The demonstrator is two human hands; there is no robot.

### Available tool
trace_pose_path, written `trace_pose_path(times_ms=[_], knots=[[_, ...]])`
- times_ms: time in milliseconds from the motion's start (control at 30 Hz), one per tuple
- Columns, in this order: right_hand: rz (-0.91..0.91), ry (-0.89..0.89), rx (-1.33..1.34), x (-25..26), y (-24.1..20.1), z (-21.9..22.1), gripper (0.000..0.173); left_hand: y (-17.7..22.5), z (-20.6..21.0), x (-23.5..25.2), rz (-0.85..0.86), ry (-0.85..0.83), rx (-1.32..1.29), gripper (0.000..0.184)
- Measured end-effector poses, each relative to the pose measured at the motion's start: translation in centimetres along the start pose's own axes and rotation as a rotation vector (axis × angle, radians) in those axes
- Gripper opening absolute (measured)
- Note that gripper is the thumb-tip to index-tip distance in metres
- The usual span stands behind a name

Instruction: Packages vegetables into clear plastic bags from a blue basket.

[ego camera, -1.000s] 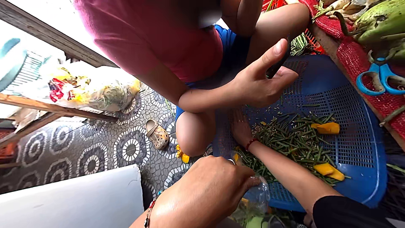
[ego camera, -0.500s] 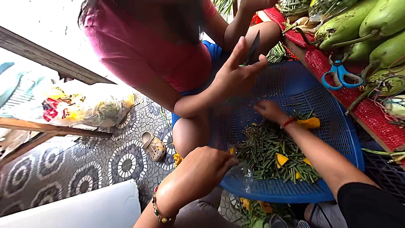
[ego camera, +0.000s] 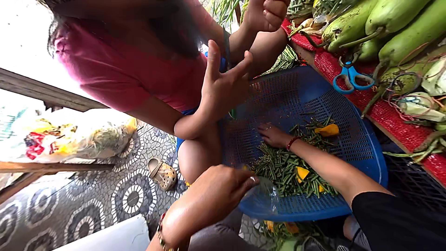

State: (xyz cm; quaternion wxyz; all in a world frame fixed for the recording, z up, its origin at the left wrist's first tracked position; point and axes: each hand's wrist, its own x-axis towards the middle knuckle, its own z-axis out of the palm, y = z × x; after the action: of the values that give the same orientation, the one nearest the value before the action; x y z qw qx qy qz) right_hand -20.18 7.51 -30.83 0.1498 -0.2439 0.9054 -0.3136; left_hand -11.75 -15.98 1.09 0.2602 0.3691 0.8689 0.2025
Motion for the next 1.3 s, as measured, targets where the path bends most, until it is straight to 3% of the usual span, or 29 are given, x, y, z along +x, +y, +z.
trace_pose_path(times_ms=[100, 200, 267, 400, 467, 633, 833, 967, 1067, 1200, 1300], knots=[[0.015, -0.190, 0.172, -4.1, -3.0, -0.2, 0.044, 0.9, -0.3, 1.2, -0.105, -0.090, -0.021, 0.039], [0.149, -0.301, 0.262, -7.5, -6.1, -2.8, 0.039, 0.9, 0.6, 2.7, -0.190, -0.096, -0.070, 0.035], [0.249, -0.199, 0.361, -9.4, -6.4, -5.3, 0.035, 0.3, 1.5, 3.5, -0.193, -0.047, -0.100, 0.034], [0.529, 0.248, 0.452, -14.8, -4.9, -9.7, 0.025, -1.1, 2.2, 4.4, -0.283, -0.012, -0.175, 0.041], [0.698, 0.248, 0.434, -17.3, -6.0, -10.4, 0.022, -1.8, 2.4, 4.6, -0.319, 0.022, -0.207, 0.043], [0.915, 0.135, 0.307, -18.7, -10.4, -5.0, 0.031, -3.3, 3.2, 5.9, -0.403, 0.045, -0.197, 0.046], [0.920, 0.002, 0.151, -16.1, -13.6, -0.5, 0.036, -4.7, 3.0, 6.6, -0.496, 0.073, -0.201, 0.044], [0.894, 0.183, 0.383, -17.7, -11.1, -2.5, 0.041, -5.4, 2.7, 6.6, -0.499, 0.135, -0.219, 0.046], [0.984, 0.400, 0.479, -18.8, -8.6, -3.9, 0.042, -5.6, 2.8, 6.6, -0.516, 0.145, -0.246, 0.044], [0.978, 0.695, 0.344, -18.1, -8.2, -5.7, 0.049, -5.4, 2.9, 6.8, -0.528, 0.148, -0.274, 0.046], [0.748, 0.626, 0.129, -15.8, -8.5, -5.7, 0.047, -4.9, 2.5, 6.5, -0.537, 0.143, -0.271, 0.048]])
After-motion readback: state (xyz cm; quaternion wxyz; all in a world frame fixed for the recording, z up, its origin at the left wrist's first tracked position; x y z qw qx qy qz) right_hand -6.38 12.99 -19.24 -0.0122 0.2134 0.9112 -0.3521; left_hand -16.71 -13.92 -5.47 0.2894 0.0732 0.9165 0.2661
